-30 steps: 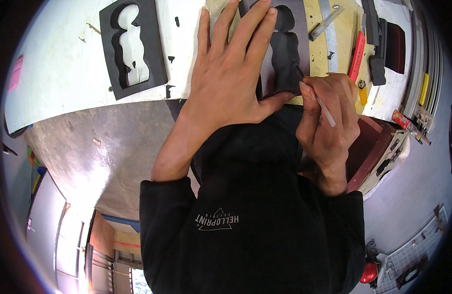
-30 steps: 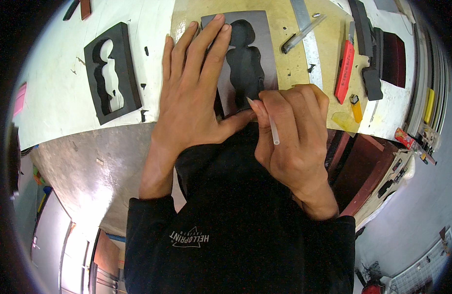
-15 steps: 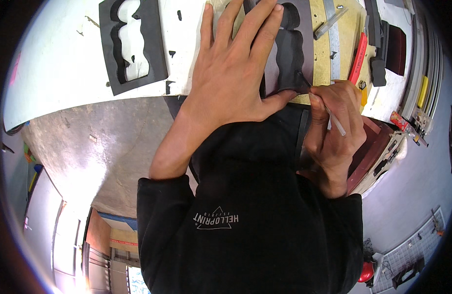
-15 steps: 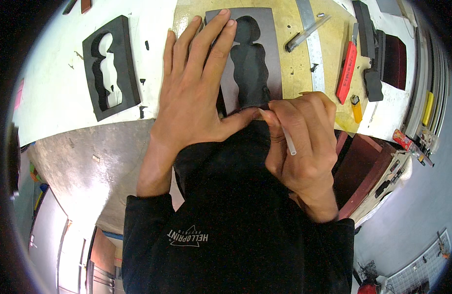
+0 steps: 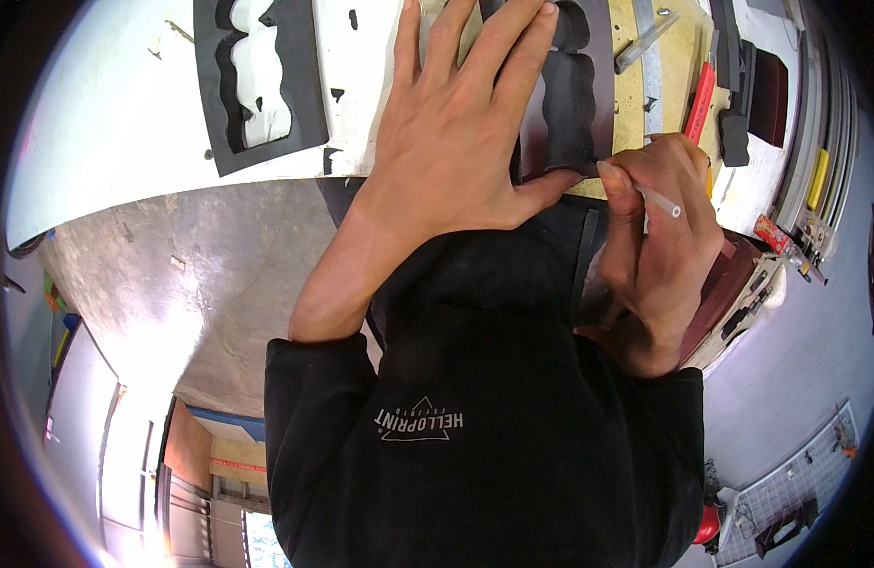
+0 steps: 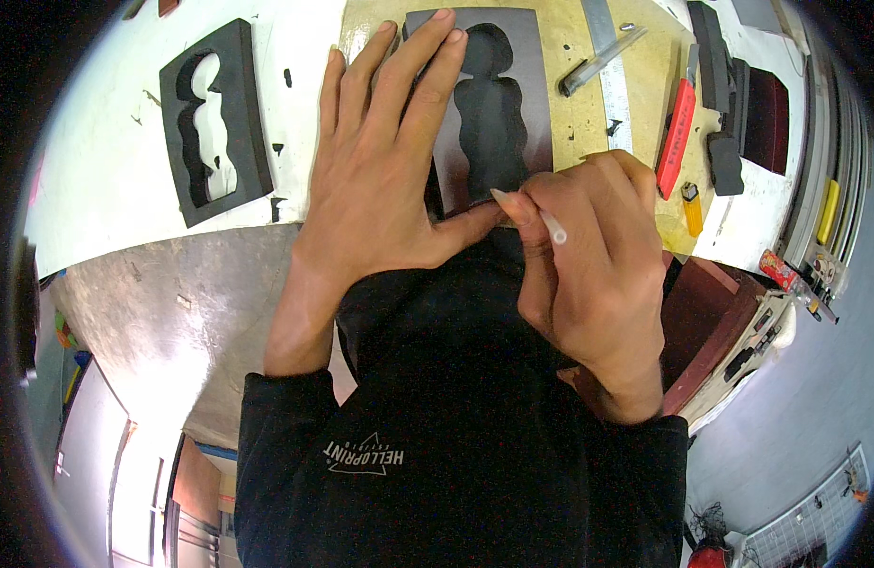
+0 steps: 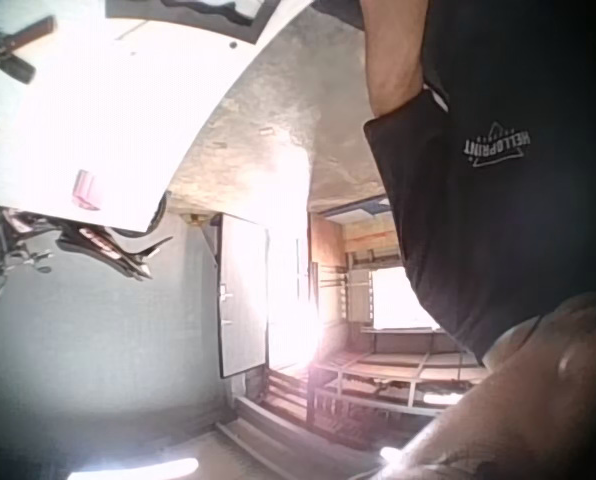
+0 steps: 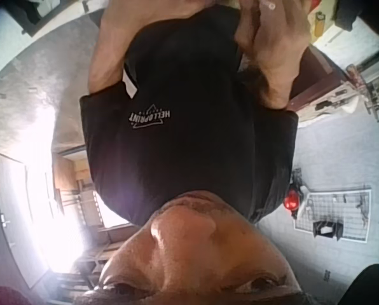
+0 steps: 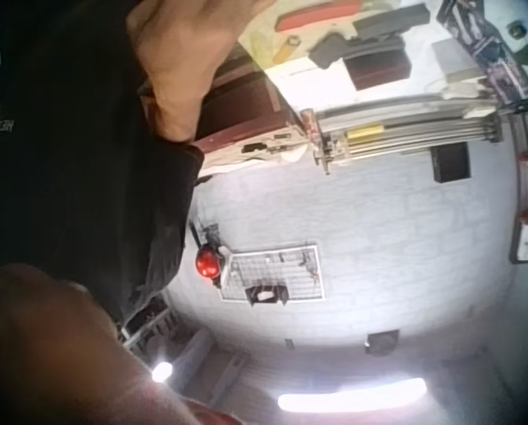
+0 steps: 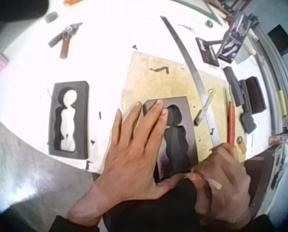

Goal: The person uses a craft knife to carve a silhouette shape into a rectangular piece of black foam. They align the foam with a template, trace the outline, and then carefully cut along the traced lines to remove the excess material.

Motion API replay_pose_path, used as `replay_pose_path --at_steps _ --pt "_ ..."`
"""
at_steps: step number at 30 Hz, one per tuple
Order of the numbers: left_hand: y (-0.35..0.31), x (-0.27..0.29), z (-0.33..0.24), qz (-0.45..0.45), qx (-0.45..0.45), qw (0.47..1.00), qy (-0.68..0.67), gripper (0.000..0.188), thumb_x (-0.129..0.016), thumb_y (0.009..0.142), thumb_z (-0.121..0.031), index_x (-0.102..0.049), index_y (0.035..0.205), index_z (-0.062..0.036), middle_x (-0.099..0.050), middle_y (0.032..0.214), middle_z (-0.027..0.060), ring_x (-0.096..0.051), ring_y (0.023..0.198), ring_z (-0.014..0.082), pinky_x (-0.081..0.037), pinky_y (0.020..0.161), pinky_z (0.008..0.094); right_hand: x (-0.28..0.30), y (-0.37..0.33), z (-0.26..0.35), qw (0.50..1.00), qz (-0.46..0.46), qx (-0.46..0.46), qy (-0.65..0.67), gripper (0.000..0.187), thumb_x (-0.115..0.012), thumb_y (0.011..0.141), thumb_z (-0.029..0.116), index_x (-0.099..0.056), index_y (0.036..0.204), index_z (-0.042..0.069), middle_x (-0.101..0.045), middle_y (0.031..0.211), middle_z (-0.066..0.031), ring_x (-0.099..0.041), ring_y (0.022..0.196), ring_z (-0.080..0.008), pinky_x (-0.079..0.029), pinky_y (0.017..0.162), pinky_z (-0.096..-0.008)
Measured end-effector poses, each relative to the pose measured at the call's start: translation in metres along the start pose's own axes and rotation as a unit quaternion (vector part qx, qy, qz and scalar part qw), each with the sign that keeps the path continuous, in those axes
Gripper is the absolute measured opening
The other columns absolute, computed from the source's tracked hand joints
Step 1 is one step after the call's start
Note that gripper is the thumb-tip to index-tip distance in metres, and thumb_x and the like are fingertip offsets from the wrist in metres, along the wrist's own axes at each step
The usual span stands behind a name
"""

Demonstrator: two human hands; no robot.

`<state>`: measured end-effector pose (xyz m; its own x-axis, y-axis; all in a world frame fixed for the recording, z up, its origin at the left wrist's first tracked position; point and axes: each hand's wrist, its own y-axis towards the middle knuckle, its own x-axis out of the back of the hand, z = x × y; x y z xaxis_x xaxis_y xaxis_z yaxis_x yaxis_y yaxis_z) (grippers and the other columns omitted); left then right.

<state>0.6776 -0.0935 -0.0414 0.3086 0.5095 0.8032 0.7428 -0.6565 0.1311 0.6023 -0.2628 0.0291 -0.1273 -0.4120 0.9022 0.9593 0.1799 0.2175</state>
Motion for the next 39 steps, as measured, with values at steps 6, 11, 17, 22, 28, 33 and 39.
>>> replay_pose_path --at_steps 6,11,17,22,28,33,39 --pt "0.002 0.0 -0.001 0.02 0.012 1.0 0.021 0.108 -0.076 0.077 -0.061 -0.036 0.151 0.007 -0.03 0.16 0.022 -0.026 0.146 0.0479 -0.016 0.119 0.0662 -0.001 0.006 -0.003 1.0 0.008 -0.007 0.015 0.012 -0.073 0.085 -0.001 -0.061 0.086 0.0 -0.059 0.078 -0.0109 -0.058 0.07 -0.0328 -0.046 0.071 -0.0417" --pt "0.004 -0.001 -0.003 0.001 0.013 1.0 -0.004 0.111 -0.08 0.071 -0.056 -0.035 0.153 0.0024 -0.031 0.161 0.0181 -0.027 0.147 0.0459 -0.016 0.119 0.0653 0.002 0.009 -0.009 0.998 0.029 -0.051 0.04 0.01 -0.071 0.09 0.003 -0.062 0.087 -0.002 -0.06 0.076 -0.0132 -0.059 0.071 -0.0325 -0.047 0.07 -0.0397" --pt "0.005 -0.009 -0.006 -0.054 0.022 0.997 -0.045 0.119 -0.088 0.059 -0.046 -0.034 0.157 -0.0066 -0.033 0.163 0.0112 -0.029 0.148 0.0427 -0.016 0.121 0.0622 0.005 0.003 -0.013 0.971 -0.032 -0.141 0.193 0.009 -0.073 0.089 0.004 -0.067 0.087 -0.002 -0.065 0.076 -0.0113 -0.06 0.068 -0.028 -0.047 0.068 -0.0358" --pt "0.003 -0.014 0.002 -0.038 0.019 0.997 -0.056 0.119 -0.087 0.06 -0.046 -0.032 0.158 -0.006 -0.032 0.163 0.0129 -0.028 0.149 0.0429 -0.014 0.122 0.062 -0.003 0.001 -0.023 0.964 -0.011 -0.113 0.241 0.007 -0.073 0.09 0.004 -0.068 0.088 -0.002 -0.069 0.078 -0.0117 -0.064 0.067 -0.0277 -0.048 0.071 -0.0355" --pt "0.004 -0.013 0.001 -0.026 0.021 0.999 -0.042 0.118 -0.086 0.062 -0.044 -0.031 0.158 -0.0039 -0.032 0.163 0.0161 -0.028 0.149 0.0431 -0.015 0.121 0.0631 -0.004 0.002 -0.027 0.967 0.011 -0.08 0.241 0.008 -0.073 0.089 0.003 -0.067 0.086 -0.001 -0.068 0.078 -0.0112 -0.063 0.067 -0.0274 -0.047 0.07 -0.0359" --pt "0.005 -0.013 0.002 -0.026 0.017 0.999 -0.04 0.118 -0.087 0.061 -0.043 -0.031 0.158 -0.0041 -0.032 0.163 0.0158 -0.028 0.15 0.0428 -0.015 0.121 0.0637 -0.001 0.004 -0.028 0.976 0.019 -0.073 0.206 0.009 -0.074 0.088 0.004 -0.066 0.087 0.0 -0.065 0.075 -0.0107 -0.061 0.066 -0.0281 -0.045 0.069 -0.0363" --pt "0.007 -0.017 -0.003 -0.06 -0.007 0.998 -0.033 0.12 -0.088 0.06 -0.043 -0.03 0.158 -0.0045 -0.031 0.163 0.016 -0.028 0.15 0.0424 -0.015 0.121 0.0634 0.002 0.002 -0.034 0.983 0.027 -0.05 0.173 0.012 -0.069 0.093 0.007 -0.066 0.089 -0.004 -0.064 0.075 -0.0116 -0.058 0.067 -0.0257 -0.046 0.072 -0.0372"
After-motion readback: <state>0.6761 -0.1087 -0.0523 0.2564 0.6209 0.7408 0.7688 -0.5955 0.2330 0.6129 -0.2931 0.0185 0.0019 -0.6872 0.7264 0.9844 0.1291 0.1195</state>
